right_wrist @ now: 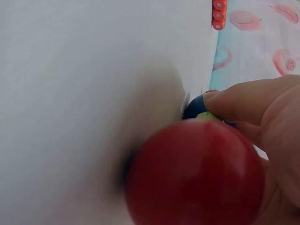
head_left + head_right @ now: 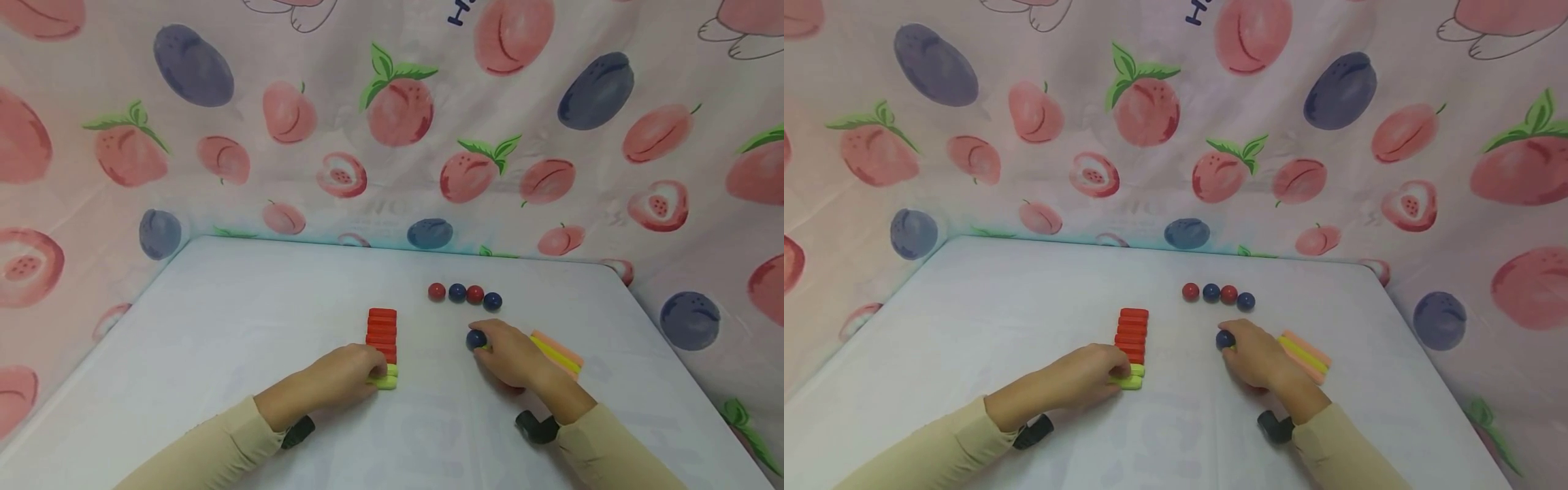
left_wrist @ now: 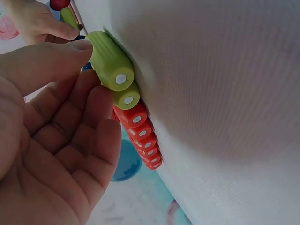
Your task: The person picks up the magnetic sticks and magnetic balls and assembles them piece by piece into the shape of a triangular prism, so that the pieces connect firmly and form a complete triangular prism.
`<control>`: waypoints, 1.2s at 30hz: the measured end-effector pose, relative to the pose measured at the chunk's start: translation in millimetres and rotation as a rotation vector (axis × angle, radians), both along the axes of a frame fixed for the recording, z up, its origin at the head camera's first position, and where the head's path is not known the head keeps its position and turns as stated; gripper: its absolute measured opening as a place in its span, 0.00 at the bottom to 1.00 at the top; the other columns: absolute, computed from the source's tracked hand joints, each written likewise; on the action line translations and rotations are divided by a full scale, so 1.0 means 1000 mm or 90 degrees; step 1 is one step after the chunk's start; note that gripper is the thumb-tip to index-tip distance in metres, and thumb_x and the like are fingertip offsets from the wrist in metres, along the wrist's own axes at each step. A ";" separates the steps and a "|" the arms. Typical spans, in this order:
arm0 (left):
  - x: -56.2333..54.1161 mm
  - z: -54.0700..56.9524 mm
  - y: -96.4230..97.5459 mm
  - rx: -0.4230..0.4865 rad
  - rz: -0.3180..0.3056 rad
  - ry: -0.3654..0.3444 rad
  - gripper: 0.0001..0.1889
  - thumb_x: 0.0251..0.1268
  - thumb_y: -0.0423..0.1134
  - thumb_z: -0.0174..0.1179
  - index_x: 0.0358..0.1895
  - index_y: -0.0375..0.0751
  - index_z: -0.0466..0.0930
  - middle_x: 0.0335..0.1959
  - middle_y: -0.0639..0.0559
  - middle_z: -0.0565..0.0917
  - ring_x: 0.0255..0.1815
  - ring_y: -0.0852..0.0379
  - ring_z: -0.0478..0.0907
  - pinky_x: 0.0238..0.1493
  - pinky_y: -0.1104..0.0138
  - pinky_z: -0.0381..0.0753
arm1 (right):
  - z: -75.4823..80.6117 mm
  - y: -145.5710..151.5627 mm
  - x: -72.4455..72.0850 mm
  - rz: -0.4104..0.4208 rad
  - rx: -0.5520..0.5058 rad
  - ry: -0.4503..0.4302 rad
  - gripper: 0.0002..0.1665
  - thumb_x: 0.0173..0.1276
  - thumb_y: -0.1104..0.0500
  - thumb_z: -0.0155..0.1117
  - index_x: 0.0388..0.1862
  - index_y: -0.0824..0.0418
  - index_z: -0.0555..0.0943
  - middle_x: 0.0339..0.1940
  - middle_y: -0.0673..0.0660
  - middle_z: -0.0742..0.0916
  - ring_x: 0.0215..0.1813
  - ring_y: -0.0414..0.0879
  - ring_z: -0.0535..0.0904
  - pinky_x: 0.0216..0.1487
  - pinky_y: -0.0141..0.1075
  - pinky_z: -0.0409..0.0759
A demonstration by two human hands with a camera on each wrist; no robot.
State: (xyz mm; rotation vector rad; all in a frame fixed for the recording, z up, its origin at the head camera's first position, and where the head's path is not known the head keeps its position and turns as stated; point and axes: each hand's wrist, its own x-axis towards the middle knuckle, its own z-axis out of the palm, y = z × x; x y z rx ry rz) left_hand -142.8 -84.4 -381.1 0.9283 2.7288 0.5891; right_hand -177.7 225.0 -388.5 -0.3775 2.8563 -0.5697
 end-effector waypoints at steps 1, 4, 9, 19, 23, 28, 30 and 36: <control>0.000 0.000 0.000 0.001 0.000 -0.001 0.09 0.57 0.30 0.71 0.40 0.43 0.84 0.33 0.60 0.80 0.36 0.60 0.74 0.43 0.66 0.79 | 0.000 0.001 0.000 -0.003 0.001 0.002 0.31 0.70 0.57 0.66 0.71 0.59 0.73 0.68 0.64 0.76 0.70 0.62 0.69 0.66 0.60 0.67; 0.001 0.001 0.000 0.002 0.001 -0.004 0.09 0.57 0.29 0.71 0.40 0.43 0.84 0.33 0.59 0.80 0.37 0.59 0.75 0.44 0.65 0.79 | -0.001 0.002 -0.001 -0.008 0.002 0.011 0.29 0.70 0.57 0.67 0.69 0.60 0.75 0.67 0.65 0.77 0.69 0.62 0.71 0.65 0.60 0.69; 0.002 0.002 0.001 0.000 0.004 -0.013 0.10 0.57 0.29 0.71 0.40 0.42 0.84 0.33 0.59 0.80 0.37 0.59 0.75 0.44 0.65 0.80 | -0.001 0.003 -0.001 -0.025 -0.001 0.018 0.29 0.70 0.57 0.67 0.68 0.61 0.75 0.65 0.66 0.77 0.67 0.63 0.72 0.63 0.60 0.71; 0.003 0.004 0.002 0.001 0.006 -0.010 0.10 0.55 0.28 0.72 0.39 0.41 0.84 0.32 0.59 0.80 0.35 0.59 0.75 0.41 0.66 0.79 | 0.003 0.004 0.001 -0.042 -0.011 -0.002 0.32 0.69 0.55 0.68 0.70 0.60 0.74 0.63 0.66 0.78 0.61 0.60 0.77 0.57 0.56 0.78; 0.004 0.002 0.004 0.003 -0.001 -0.012 0.09 0.55 0.29 0.73 0.37 0.43 0.85 0.31 0.60 0.80 0.34 0.61 0.74 0.39 0.68 0.78 | 0.005 0.006 0.004 -0.038 -0.016 -0.014 0.33 0.69 0.56 0.67 0.71 0.59 0.73 0.64 0.66 0.78 0.65 0.63 0.73 0.58 0.58 0.76; 0.003 -0.002 0.006 -0.004 -0.018 0.002 0.09 0.54 0.29 0.72 0.36 0.44 0.85 0.32 0.60 0.82 0.35 0.62 0.76 0.41 0.67 0.79 | 0.005 0.006 0.005 -0.042 -0.022 -0.027 0.33 0.69 0.56 0.66 0.72 0.59 0.73 0.62 0.65 0.79 0.60 0.60 0.77 0.55 0.56 0.79; 0.003 -0.003 0.007 -0.006 -0.026 0.000 0.09 0.54 0.28 0.72 0.35 0.44 0.85 0.31 0.61 0.81 0.33 0.62 0.76 0.40 0.68 0.79 | 0.005 0.006 0.006 -0.043 -0.024 -0.027 0.32 0.69 0.56 0.66 0.72 0.59 0.73 0.61 0.65 0.79 0.58 0.58 0.78 0.55 0.56 0.79; 0.002 0.004 0.015 0.004 -0.032 0.001 0.08 0.57 0.31 0.72 0.35 0.46 0.84 0.28 0.64 0.78 0.30 0.65 0.72 0.37 0.71 0.77 | 0.003 0.008 0.007 -0.045 -0.030 -0.021 0.33 0.69 0.56 0.66 0.72 0.59 0.73 0.61 0.64 0.79 0.56 0.57 0.79 0.55 0.55 0.80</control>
